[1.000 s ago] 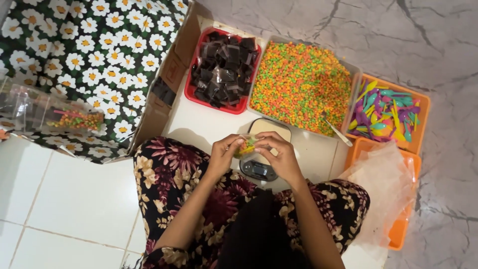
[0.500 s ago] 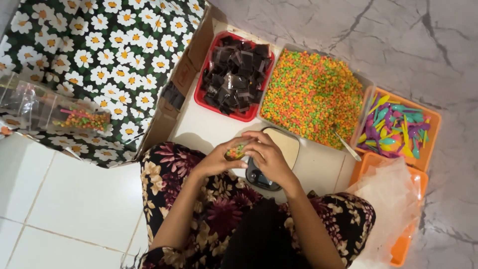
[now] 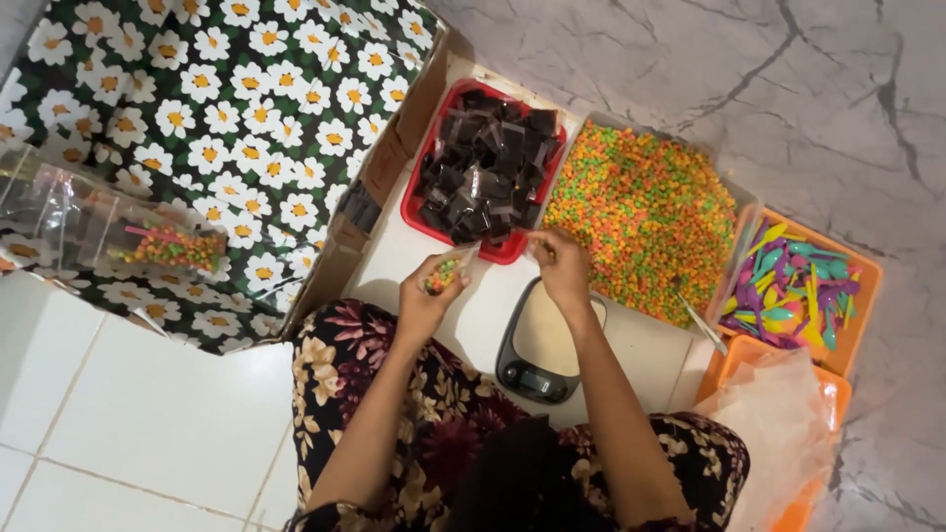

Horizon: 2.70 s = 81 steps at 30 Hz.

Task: Packaging small colorful beads into plastic bags by scooping, weighing on a digital scale, and sealing.

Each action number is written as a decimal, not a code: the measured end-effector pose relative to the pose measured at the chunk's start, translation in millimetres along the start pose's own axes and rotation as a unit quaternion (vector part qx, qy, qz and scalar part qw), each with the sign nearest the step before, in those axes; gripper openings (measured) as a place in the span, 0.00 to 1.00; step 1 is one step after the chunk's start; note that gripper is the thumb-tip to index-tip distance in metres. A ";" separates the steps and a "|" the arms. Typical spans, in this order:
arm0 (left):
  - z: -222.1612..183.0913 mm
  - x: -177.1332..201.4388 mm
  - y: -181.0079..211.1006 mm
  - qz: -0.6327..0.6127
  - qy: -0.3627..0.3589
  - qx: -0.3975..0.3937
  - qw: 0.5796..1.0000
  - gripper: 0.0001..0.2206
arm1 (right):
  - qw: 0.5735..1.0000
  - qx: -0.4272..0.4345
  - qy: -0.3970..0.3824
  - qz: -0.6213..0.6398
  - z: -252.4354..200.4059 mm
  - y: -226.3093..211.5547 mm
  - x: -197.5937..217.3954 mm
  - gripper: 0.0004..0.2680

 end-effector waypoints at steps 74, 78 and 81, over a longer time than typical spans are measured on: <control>-217.7 -122.7 122.3 0.050 -0.364 -0.180 0.912 0.18 | 0.975 0.216 -0.002 -0.046 -213.1 -152.8 201.3 0.07; -218.6 -126.3 113.5 0.071 -0.381 -0.176 0.905 0.18 | 0.976 0.210 -0.053 -0.036 -217.5 -156.0 198.3 0.09; -224.6 -128.4 128.9 0.078 -0.388 -0.180 0.901 0.18 | 0.984 0.156 -0.064 0.050 -218.2 -132.7 195.3 0.08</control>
Point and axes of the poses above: each hand's wrist, its own z-axis towards the middle knuckle, its own x-axis out of the back of the hand, y = z × x, the point moved 10 cm from there along z, towards the middle knuckle, and after that the axes turned 7 degrees about y, right-handed, at the moved point
